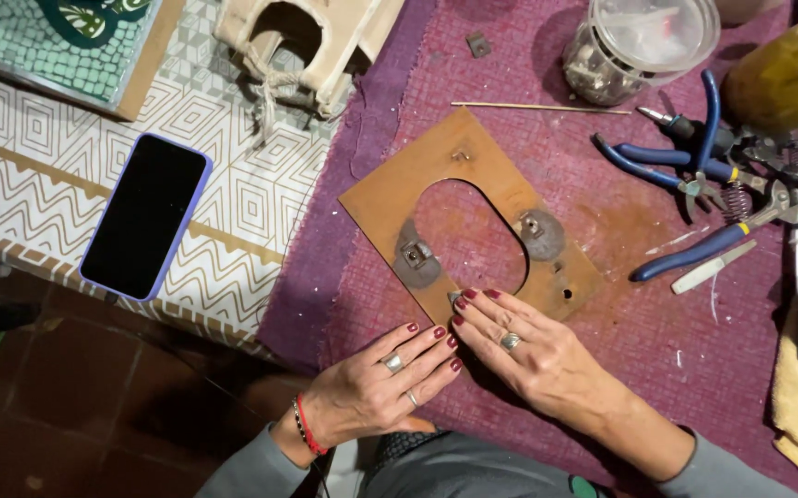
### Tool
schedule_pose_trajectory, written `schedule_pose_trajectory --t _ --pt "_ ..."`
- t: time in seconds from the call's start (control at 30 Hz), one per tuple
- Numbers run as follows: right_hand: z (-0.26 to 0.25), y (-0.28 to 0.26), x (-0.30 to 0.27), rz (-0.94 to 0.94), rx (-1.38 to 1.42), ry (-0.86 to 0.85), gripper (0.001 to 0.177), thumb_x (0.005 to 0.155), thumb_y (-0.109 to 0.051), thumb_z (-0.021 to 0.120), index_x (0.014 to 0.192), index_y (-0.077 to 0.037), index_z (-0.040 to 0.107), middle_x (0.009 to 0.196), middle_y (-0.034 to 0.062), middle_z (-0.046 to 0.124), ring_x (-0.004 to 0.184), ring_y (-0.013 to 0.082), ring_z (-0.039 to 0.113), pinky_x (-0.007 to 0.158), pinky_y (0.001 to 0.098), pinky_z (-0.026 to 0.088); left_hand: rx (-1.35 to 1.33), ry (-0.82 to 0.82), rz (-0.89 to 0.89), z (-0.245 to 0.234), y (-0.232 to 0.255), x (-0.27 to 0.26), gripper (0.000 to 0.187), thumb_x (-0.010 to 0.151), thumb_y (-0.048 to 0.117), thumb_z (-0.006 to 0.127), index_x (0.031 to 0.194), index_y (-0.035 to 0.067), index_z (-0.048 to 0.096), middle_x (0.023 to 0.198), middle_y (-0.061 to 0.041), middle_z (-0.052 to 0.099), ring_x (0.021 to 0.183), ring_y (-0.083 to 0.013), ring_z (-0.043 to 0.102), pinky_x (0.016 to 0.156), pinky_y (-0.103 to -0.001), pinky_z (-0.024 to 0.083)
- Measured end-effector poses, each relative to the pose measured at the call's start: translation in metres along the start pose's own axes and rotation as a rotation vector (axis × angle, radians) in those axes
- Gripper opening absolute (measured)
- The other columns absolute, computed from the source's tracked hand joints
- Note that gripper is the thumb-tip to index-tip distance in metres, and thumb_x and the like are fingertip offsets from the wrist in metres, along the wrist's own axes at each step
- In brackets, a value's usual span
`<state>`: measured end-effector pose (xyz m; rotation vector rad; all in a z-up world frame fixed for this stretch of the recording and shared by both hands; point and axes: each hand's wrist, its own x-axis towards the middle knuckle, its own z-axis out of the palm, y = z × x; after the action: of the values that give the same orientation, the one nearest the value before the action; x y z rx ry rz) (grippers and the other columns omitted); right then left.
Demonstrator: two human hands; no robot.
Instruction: Sanding a wooden board with a cutout using a piece of sandpaper.
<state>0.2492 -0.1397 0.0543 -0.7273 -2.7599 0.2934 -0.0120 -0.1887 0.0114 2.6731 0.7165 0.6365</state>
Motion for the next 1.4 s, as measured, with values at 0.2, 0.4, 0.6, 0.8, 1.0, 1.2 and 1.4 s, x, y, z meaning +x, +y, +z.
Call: schedule_pose_trajectory --t 0.2,0.4,0.6,0.8,1.0,1.2,1.4 --pt "-0.013 0.005 -0.034 0.011 -0.052 -0.068 0.052 0.091 -0.023 0.051 0.137 0.0 0.056 0.148 0.0153 0.056 0.139 0.0277 0.053 0.116 0.0412 0.04 0.003 -0.001 -0.004 -0.003 0.0 0.002 0.067 0.093 0.045 0.064 0.136 -0.005 0.059 0.147 -0.022 0.056 0.137 -0.0361 0.052 0.117 -0.048 0.038" --pt "-0.001 0.013 -0.03 -0.003 0.034 -0.015 0.047 0.093 -0.02 0.053 0.135 0.001 0.06 0.144 0.0141 0.061 0.137 0.0277 0.055 0.117 0.0437 0.041 0.037 0.043 -0.01 0.0 0.002 0.002 0.061 0.098 0.045 0.058 0.132 -0.005 0.062 0.144 -0.02 0.059 0.135 -0.0342 0.055 0.116 -0.048 0.039" --pt "0.002 -0.004 0.011 0.014 0.01 0.063 0.041 0.089 -0.015 0.06 0.126 0.004 0.063 0.136 0.0188 0.064 0.128 0.0315 0.062 0.112 0.0454 0.046 0.032 0.047 -0.006 -0.002 0.004 0.003 0.06 0.098 0.045 0.061 0.13 -0.006 0.064 0.14 -0.021 0.061 0.134 -0.0353 0.055 0.116 -0.049 0.039" --pt "0.002 -0.015 -0.009 0.075 -0.08 0.044 0.046 0.092 -0.018 0.053 0.131 0.007 0.058 0.144 0.0218 0.058 0.137 0.0326 0.055 0.114 0.0431 0.042 0.054 0.047 -0.013 -0.004 0.003 0.006 0.061 0.1 0.046 0.058 0.131 -0.006 0.063 0.142 -0.02 0.061 0.133 -0.0347 0.056 0.116 -0.048 0.04" --pt "0.005 -0.017 0.014 0.094 -0.064 0.063 0.046 0.093 -0.018 0.053 0.132 0.007 0.057 0.142 0.0225 0.059 0.137 0.0342 0.054 0.114 0.044 0.041 0.011 0.043 -0.007 -0.002 0.003 0.004 0.059 0.098 0.044 0.06 0.129 -0.005 0.063 0.139 -0.023 0.061 0.133 -0.0372 0.055 0.116 -0.052 0.039" --pt "0.007 -0.01 0.004 0.084 -0.051 0.056 0.048 0.093 -0.02 0.052 0.134 0.005 0.058 0.146 0.0202 0.057 0.138 0.0315 0.054 0.115 0.0433 0.041 -0.056 0.014 0.013 -0.013 0.001 0.009 0.072 0.087 0.051 0.073 0.127 -0.005 0.053 0.138 -0.026 0.057 0.134 -0.0416 0.054 0.114 -0.054 0.039" --pt "-0.003 -0.009 -0.029 0.095 -0.094 0.048 0.046 0.089 -0.019 0.056 0.13 0.003 0.061 0.14 0.0198 0.062 0.132 0.0318 0.059 0.113 0.0441 0.044 -0.09 0.05 -0.127 -0.002 0.003 0.007 0.086 0.087 0.058 0.072 0.137 -0.005 0.042 0.147 -0.029 0.05 0.139 -0.0429 0.049 0.12 -0.053 0.034"
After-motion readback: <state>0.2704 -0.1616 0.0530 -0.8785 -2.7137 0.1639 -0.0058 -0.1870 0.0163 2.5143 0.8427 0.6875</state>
